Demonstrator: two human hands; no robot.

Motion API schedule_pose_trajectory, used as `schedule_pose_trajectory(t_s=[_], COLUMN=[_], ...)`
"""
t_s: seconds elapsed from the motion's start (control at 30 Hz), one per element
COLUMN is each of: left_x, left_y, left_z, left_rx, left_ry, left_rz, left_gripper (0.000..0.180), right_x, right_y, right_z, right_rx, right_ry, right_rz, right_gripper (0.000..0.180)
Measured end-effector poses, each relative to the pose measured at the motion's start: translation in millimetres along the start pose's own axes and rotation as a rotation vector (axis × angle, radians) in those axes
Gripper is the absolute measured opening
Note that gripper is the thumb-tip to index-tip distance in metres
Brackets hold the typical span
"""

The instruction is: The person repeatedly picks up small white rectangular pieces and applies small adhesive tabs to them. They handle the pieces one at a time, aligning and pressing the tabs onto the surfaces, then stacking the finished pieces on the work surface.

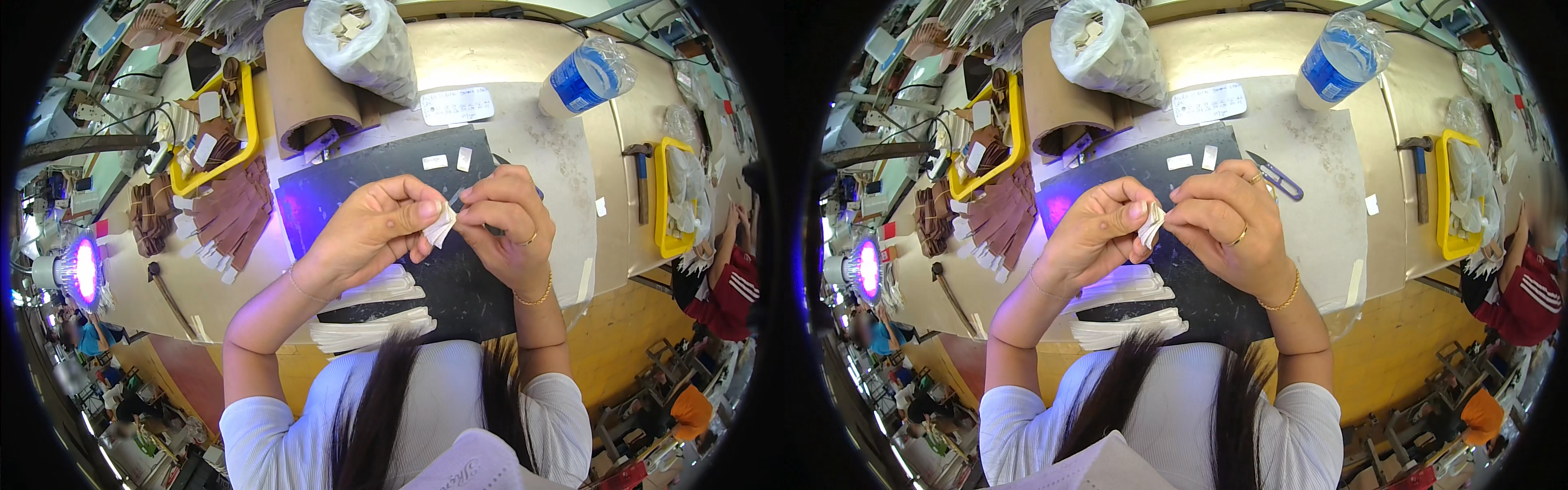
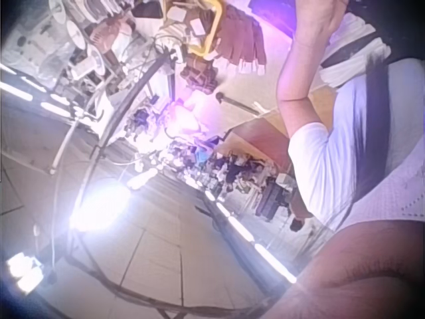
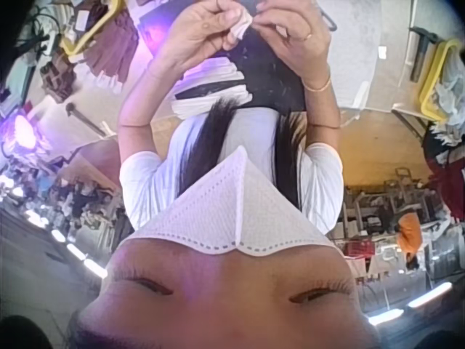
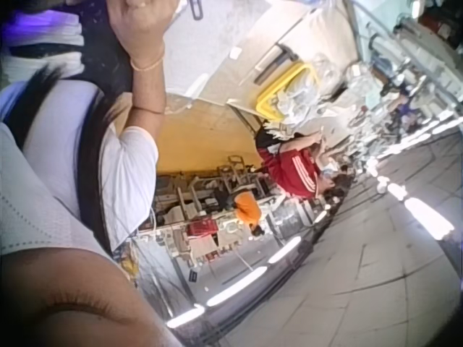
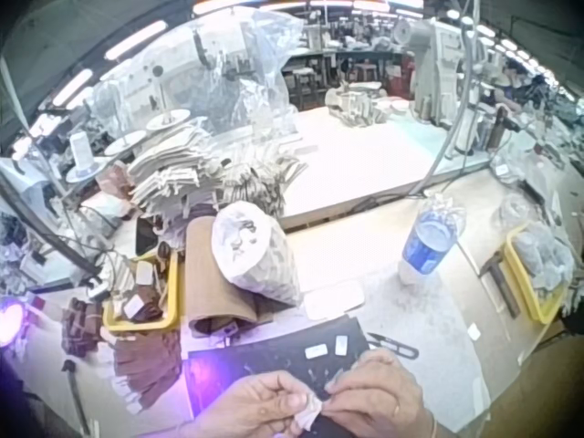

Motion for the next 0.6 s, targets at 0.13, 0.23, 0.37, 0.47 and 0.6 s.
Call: schedule_pose_trajectory(t_s=[0.13,0.23,0.37,0.47,0.6], left_x=[-2.3,0.2,-6.1,-5.6,-1.7], left_y=[0.3,0.3,-1.6,0.9,4.5], left_z=[3.3,-0.6,-6.4,-20.3,-40.6], left_rx=[0.021,0.025,0.103,0.207,0.375], left_ry=[0.030,0.065,-0.049,-0.261,-0.398], left_rz=[0.010,-0.019,-0.071,-0.196,-0.201], left_gripper=[0.017,0.016,0.015,0.011,0.025], right_x=[-0.6,-1.0,-4.3,-10.0,-10.8], right_y=[-2.0,-0.5,9.0,12.0,15.6], right_z=[4.0,4.8,-2.5,-6.0,-11.5], right_rx=[-0.025,0.042,0.355,0.748,0.849], right_ry=[0.028,-0.051,-0.410,-0.827,-1.126], right_rz=[0.014,-0.010,-0.059,-0.126,-0.118], right_gripper=[0.030,0.027,0.021,0.016,0.021])
Point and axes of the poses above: each hand's wrist, its own y-axis away from the middle knuckle, its own x-axis out of the palm, z = x × y, the point moved 2 cm from there along -y, towards the middle knuckle
